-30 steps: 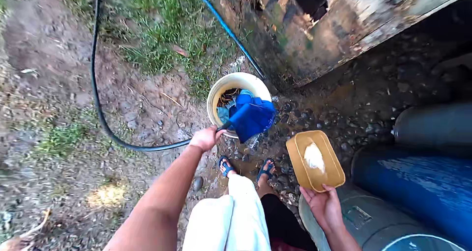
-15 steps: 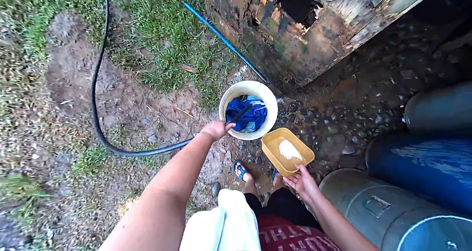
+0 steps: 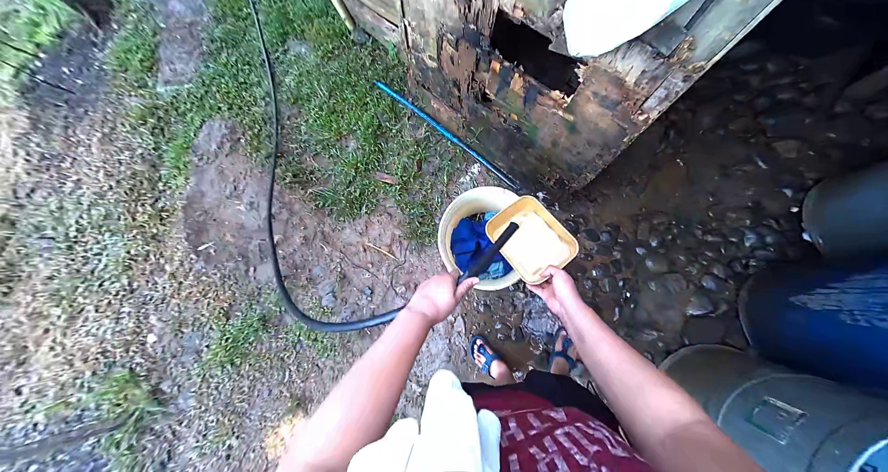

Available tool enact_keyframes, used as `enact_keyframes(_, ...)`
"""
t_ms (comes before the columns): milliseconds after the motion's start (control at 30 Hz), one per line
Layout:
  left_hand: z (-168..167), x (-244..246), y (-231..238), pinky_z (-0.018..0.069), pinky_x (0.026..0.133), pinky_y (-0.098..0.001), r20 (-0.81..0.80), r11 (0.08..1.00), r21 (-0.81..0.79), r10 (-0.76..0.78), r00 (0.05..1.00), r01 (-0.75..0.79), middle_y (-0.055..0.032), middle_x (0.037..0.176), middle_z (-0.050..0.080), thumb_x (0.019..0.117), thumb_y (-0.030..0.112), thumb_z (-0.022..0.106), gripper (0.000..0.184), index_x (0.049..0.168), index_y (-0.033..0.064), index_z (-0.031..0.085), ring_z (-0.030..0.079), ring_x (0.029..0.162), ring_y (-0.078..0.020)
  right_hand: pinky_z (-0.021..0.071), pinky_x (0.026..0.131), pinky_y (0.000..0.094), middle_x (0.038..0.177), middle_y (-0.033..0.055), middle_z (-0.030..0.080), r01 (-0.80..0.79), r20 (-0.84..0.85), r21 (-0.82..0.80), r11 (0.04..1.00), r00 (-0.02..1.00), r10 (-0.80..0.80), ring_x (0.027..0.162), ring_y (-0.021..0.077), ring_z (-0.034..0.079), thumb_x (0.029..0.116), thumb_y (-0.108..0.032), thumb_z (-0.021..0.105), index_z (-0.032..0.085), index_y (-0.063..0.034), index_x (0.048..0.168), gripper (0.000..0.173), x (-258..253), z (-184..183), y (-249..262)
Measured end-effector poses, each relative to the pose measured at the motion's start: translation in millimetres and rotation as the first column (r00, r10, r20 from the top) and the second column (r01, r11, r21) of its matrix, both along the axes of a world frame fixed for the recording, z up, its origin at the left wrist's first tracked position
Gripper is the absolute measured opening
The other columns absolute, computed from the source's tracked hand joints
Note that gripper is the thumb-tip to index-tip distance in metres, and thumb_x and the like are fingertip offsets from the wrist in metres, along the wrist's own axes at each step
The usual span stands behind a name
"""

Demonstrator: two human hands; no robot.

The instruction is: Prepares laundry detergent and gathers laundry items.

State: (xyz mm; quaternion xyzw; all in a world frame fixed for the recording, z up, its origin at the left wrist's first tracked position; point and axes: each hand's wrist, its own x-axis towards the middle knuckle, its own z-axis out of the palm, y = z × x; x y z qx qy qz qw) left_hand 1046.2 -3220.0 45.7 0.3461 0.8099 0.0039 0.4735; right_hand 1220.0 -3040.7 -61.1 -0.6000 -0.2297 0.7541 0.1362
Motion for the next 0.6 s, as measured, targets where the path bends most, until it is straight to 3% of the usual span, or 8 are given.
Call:
enact_keyframes(200, 19, 5, -26, 0.0506, 0.092, -0.0611, 0.021, 0.988, 0.112, 0.105, 0.994, -0.107, -0.0256, 0.109, 0.066, 0.1073, 0.059, 0.032, 0.067, 0.128, -0.0004, 0.057, 0.066, 0.105, -0.0408, 0.0547, 0.088, 0.0507, 0.139, 0.0269, 0.048, 0.062, -0.033, 0.051, 0.997, 0.998, -0.060, 0.114, 0.0370, 0.059, 0.1024, -0.005, 0.041, 0.037, -0.0004, 0.146, 0.044, -2, 28, 9)
enact_keyframes(367, 21, 6, -47, 0.0487, 0.097, -0.0616, 0.048, 0.986, 0.095, 0.135, 0.990, -0.139, -0.0273, 0.116, 0.065, 0.1073, 0.059, 0.032, 0.069, 0.130, -0.0011, 0.056, 0.065, 0.112, -0.0423, 0.0557, 0.081, 0.0490, 0.132, 0.0264, 0.052, 0.064, -0.038, 0.089, 0.994, 0.997, -0.061, 0.105, 0.0354, 0.062, 0.1003, -0.002, 0.043, 0.041, -0.0012, 0.143, 0.043, 1, 40, 4)
enact_keyframes(600, -9, 18, -66, 0.0462, 0.103, -0.0625, 0.035, 0.995, -0.017, 0.101, 0.994, -0.101, -0.0277, 0.126, 0.064, 0.1057, 0.063, 0.030, 0.075, 0.134, -0.0015, 0.055, 0.061, 0.122, -0.0423, 0.0542, 0.083, 0.0480, 0.133, 0.0262, 0.050, 0.081, -0.034, 0.114, 0.990, 0.996, -0.077, 0.107, 0.0346, 0.060, 0.1009, -0.003, 0.043, 0.041, -0.0004, 0.143, 0.042, -7, 33, 0)
